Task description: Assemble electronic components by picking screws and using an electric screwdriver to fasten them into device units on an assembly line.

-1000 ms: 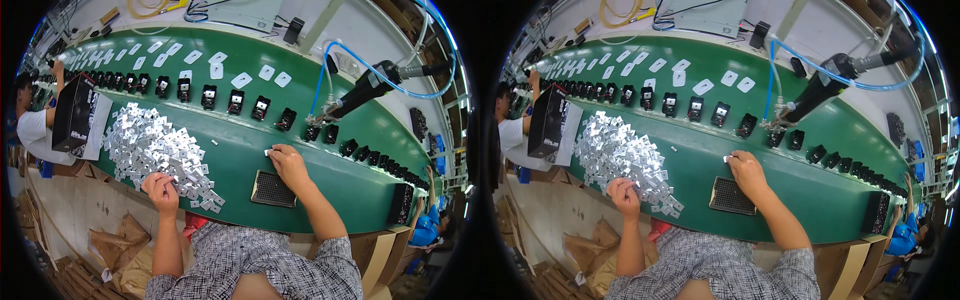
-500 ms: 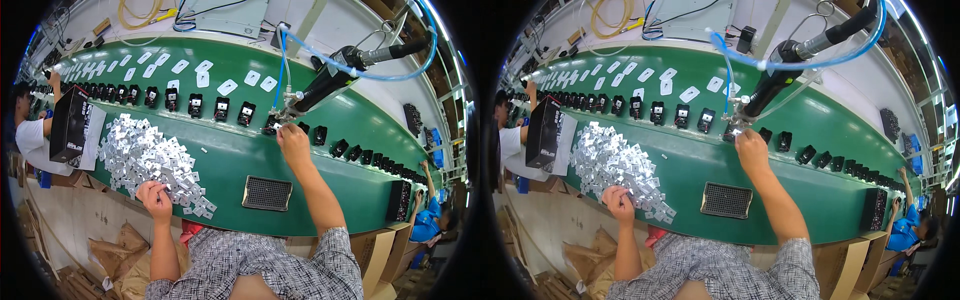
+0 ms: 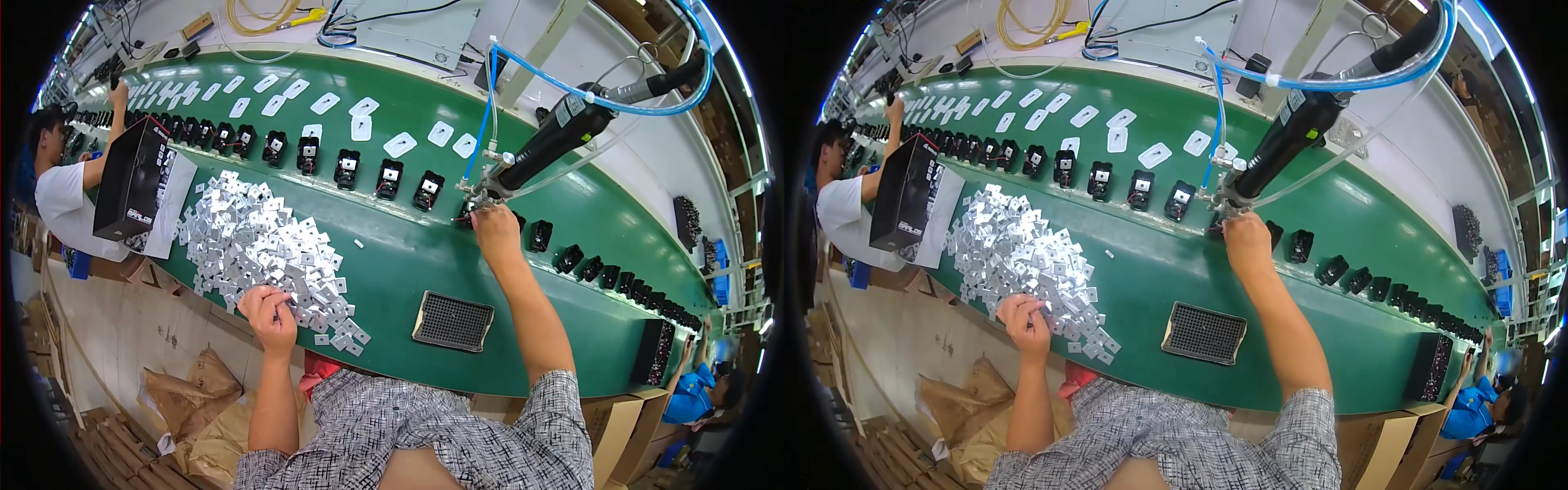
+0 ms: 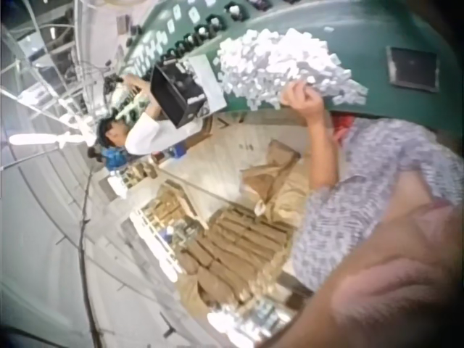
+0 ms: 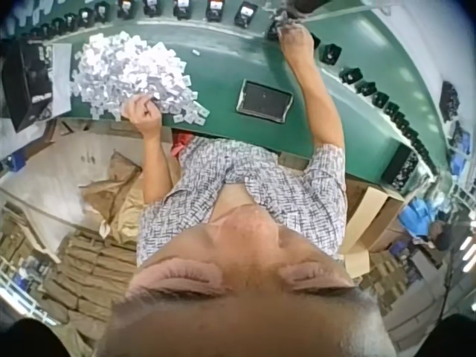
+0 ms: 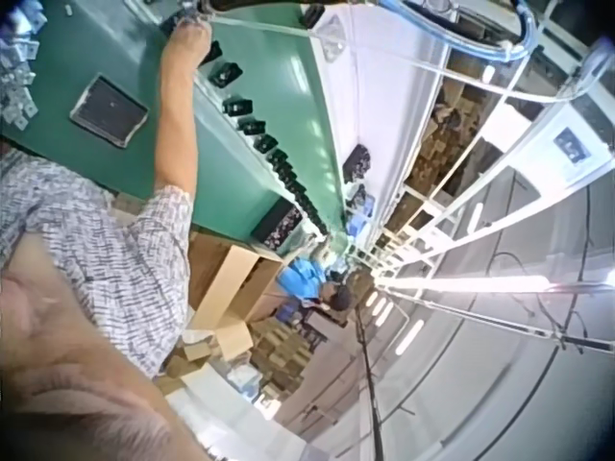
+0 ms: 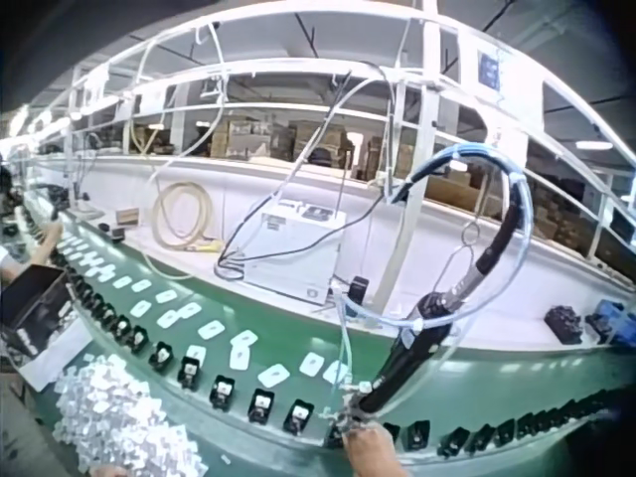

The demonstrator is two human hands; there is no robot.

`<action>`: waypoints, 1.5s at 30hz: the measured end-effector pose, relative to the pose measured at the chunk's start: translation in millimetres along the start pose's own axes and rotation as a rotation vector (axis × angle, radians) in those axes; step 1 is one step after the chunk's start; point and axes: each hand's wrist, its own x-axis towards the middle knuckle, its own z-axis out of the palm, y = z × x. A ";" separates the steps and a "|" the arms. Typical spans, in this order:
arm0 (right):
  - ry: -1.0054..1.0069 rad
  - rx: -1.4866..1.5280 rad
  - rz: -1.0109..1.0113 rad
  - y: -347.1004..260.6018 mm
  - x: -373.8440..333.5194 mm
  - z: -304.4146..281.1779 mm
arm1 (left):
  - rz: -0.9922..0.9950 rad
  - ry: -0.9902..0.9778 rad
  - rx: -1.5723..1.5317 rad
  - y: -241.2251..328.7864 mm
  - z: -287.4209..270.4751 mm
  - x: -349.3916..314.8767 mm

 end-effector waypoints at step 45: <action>0.001 0.467 -0.407 -167.4 -167.5 -38.5 | 0.002 0.038 -0.072 -8.4 -2.6 -6.3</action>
